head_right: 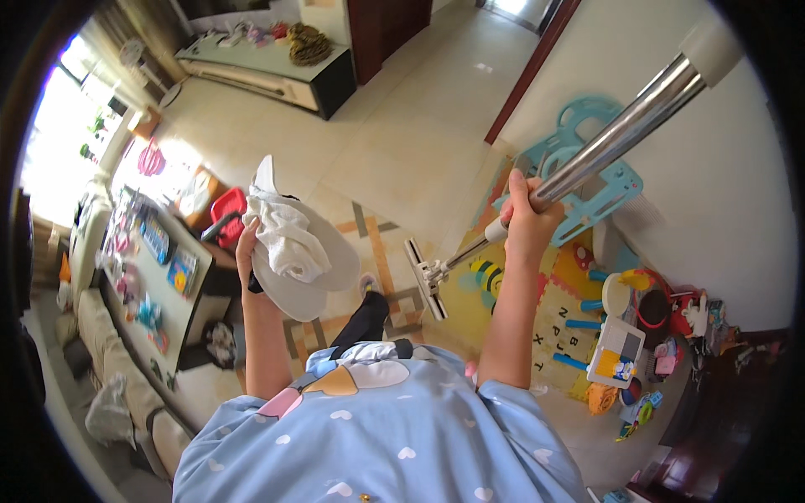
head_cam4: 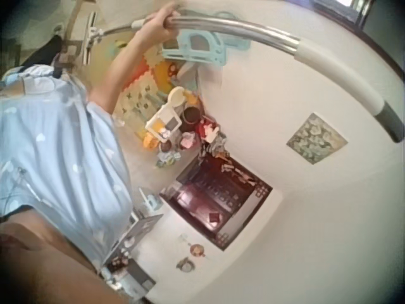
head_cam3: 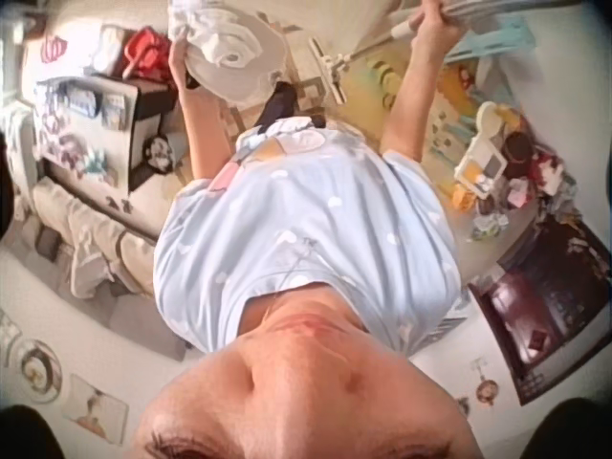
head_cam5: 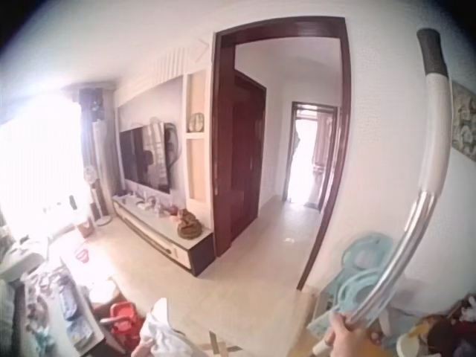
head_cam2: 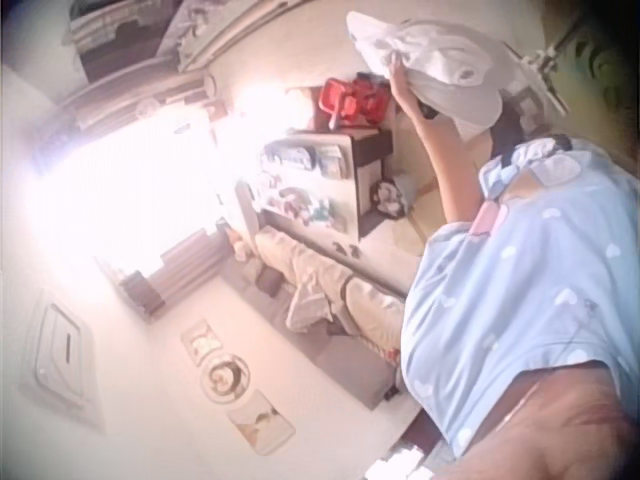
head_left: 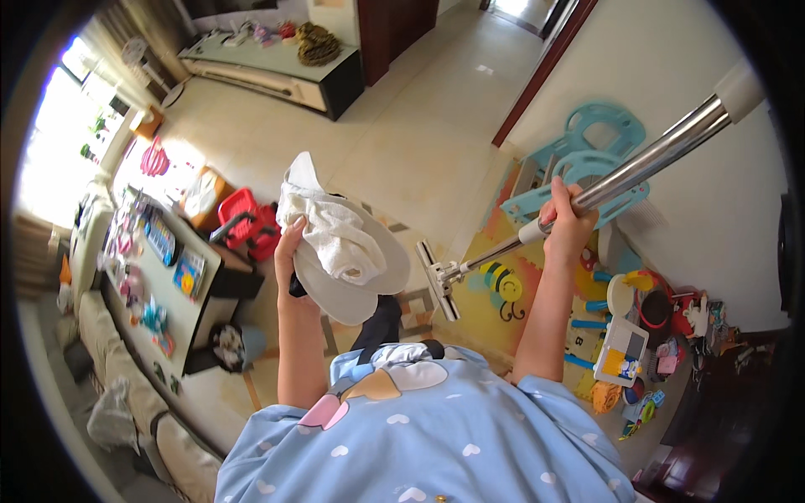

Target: The person retrieves a mop and a white cloth from the bathroom, then walks to the balcony. They hang the white cloth and several pairs of socks on a drying rack using clothespins, then remove a pair of black pants from the rack and fold them.

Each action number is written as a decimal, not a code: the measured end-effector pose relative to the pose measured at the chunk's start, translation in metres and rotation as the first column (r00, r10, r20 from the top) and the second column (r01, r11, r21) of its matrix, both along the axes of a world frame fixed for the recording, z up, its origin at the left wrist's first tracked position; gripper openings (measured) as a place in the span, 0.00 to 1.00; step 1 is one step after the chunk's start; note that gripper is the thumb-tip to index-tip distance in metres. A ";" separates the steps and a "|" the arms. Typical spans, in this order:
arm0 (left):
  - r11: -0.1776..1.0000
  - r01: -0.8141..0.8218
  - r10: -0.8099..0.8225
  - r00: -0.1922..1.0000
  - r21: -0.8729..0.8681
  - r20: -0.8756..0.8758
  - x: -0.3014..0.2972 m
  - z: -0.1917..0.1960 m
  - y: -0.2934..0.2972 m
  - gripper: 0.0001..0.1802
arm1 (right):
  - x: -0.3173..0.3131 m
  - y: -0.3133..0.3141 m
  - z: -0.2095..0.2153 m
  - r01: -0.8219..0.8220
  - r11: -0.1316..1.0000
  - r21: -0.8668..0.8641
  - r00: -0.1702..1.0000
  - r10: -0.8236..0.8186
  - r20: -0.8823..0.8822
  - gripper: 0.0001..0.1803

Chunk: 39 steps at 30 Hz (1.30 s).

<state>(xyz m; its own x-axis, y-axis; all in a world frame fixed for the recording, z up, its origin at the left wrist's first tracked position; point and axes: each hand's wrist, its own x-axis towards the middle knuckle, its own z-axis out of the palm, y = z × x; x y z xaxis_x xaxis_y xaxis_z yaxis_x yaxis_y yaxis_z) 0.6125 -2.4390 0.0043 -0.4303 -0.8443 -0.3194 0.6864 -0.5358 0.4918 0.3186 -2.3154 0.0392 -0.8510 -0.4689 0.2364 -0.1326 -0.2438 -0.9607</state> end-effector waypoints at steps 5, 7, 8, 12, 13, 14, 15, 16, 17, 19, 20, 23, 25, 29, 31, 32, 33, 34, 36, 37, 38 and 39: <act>0.985 0.170 -0.171 0.985 -0.042 -0.006 -0.069 -0.006 -0.128 0.20 | -0.066 -0.084 0.005 0.173 0.985 0.003 0.985 -0.173 -0.023 0.20; 0.976 0.214 -0.214 0.977 -0.031 0.009 -0.097 -0.006 -0.171 0.20 | -0.087 -0.118 0.009 0.224 0.974 -0.012 0.974 -0.225 -0.018 0.20; 0.972 0.233 -0.232 0.973 -0.026 0.017 -0.111 -0.003 -0.188 0.20 | -0.100 -0.134 0.010 0.240 0.971 -0.020 0.971 -0.240 -0.011 0.19; 0.952 0.304 -0.305 0.952 -0.012 -0.033 -0.185 -0.011 -0.270 0.21 | -0.163 -0.209 0.008 0.298 0.953 -0.058 0.955 -0.297 0.015 0.18; 0.947 0.321 -0.322 0.946 -0.030 -0.031 -0.205 -0.017 -0.293 0.22 | -0.181 -0.228 0.005 0.308 0.949 -0.069 0.951 -0.307 0.024 0.18; 0.941 0.336 -0.338 0.941 -0.047 -0.028 -0.225 -0.023 -0.314 0.22 | -0.199 -0.247 -0.001 0.319 0.944 -0.078 0.948 -0.320 0.010 0.17; 0.935 0.352 -0.354 0.935 -0.045 -0.030 -0.247 -0.025 -0.335 0.22 | -0.220 -0.266 -0.005 0.323 0.943 -0.077 0.946 -0.322 0.030 0.17; 0.929 0.368 -0.369 0.929 -0.041 -0.032 -0.270 -0.028 -0.356 0.23 | -0.240 -0.283 -0.011 0.327 0.942 -0.074 0.945 -0.324 0.050 0.16; 0.923 0.384 -0.385 0.922 -0.035 -0.034 -0.292 -0.031 -0.376 0.23 | -0.260 -0.301 -0.016 0.331 0.941 -0.070 0.943 -0.326 0.071 0.16; 0.932 0.361 -0.359 0.931 -0.034 0.069 -0.328 -0.028 -0.412 0.25 | -0.290 -0.337 -0.014 0.323 0.943 -0.081 0.945 -0.318 0.072 0.15; 0.935 0.351 -0.344 0.932 -0.048 0.112 -0.345 -0.024 -0.429 0.26 | -0.306 -0.356 -0.013 0.314 0.945 -0.091 0.949 -0.308 0.070 0.15; 0.920 0.392 -0.387 0.912 -0.007 0.137 -0.393 -0.038 -0.484 0.29 | -0.352 -0.415 -0.019 0.342 0.940 0.008 0.935 -0.341 0.094 0.17; 0.911 0.412 -0.410 0.905 0.012 0.111 -0.430 -0.035 -0.519 0.29 | -0.391 -0.453 -0.025 0.329 0.944 0.022 0.940 -0.329 0.087 0.17; 0.924 0.381 -0.379 0.911 0.022 0.161 -0.500 -0.051 -0.594 0.28 | -0.457 -0.524 -0.026 0.340 0.939 0.052 0.937 -0.343 0.064 0.18; 0.922 0.387 -0.383 0.913 0.000 0.142 -0.535 -0.051 -0.634 0.28 | -0.491 -0.563 -0.030 0.340 0.940 0.030 0.937 -0.342 0.068 0.19; 0.923 0.384 -0.381 0.914 0.004 0.141 -0.552 -0.055 -0.655 0.28 | -0.508 -0.581 -0.032 0.345 0.938 0.031 0.936 -0.346 0.063 0.19; 0.924 0.383 -0.380 0.915 0.002 0.137 -0.570 -0.059 -0.679 0.28 | -0.527 -0.601 -0.032 0.352 0.936 0.026 0.934 -0.352 0.055 0.19; 0.924 0.382 -0.379 0.916 -0.001 0.133 -0.587 -0.063 -0.704 0.28 | -0.546 -0.620 -0.033 0.373 0.927 0.032 0.926 -0.374 0.053 0.19; 0.930 0.366 -0.367 0.911 0.041 0.188 -0.625 -0.072 -0.753 0.28 | -0.589 -0.655 -0.037 0.412 0.910 0.040 0.909 -0.414 0.046 0.19; 0.933 0.356 -0.360 0.908 0.060 0.214 -0.645 -0.074 -0.776 0.28 | -0.610 -0.669 -0.040 0.422 0.906 0.036 0.903 -0.424 0.073 0.18; 0.924 0.381 -0.381 0.907 0.034 0.177 -0.667 -0.075 -0.797 0.28 | -0.630 -0.685 -0.039 0.440 0.898 0.017 0.897 -0.440 0.048 0.17; 0.916 0.398 -0.400 0.900 0.048 0.176 -0.686 -0.075 -0.817 0.28 | -0.646 -0.698 -0.042 0.458 0.889 0.018 0.888 -0.458 0.039 0.16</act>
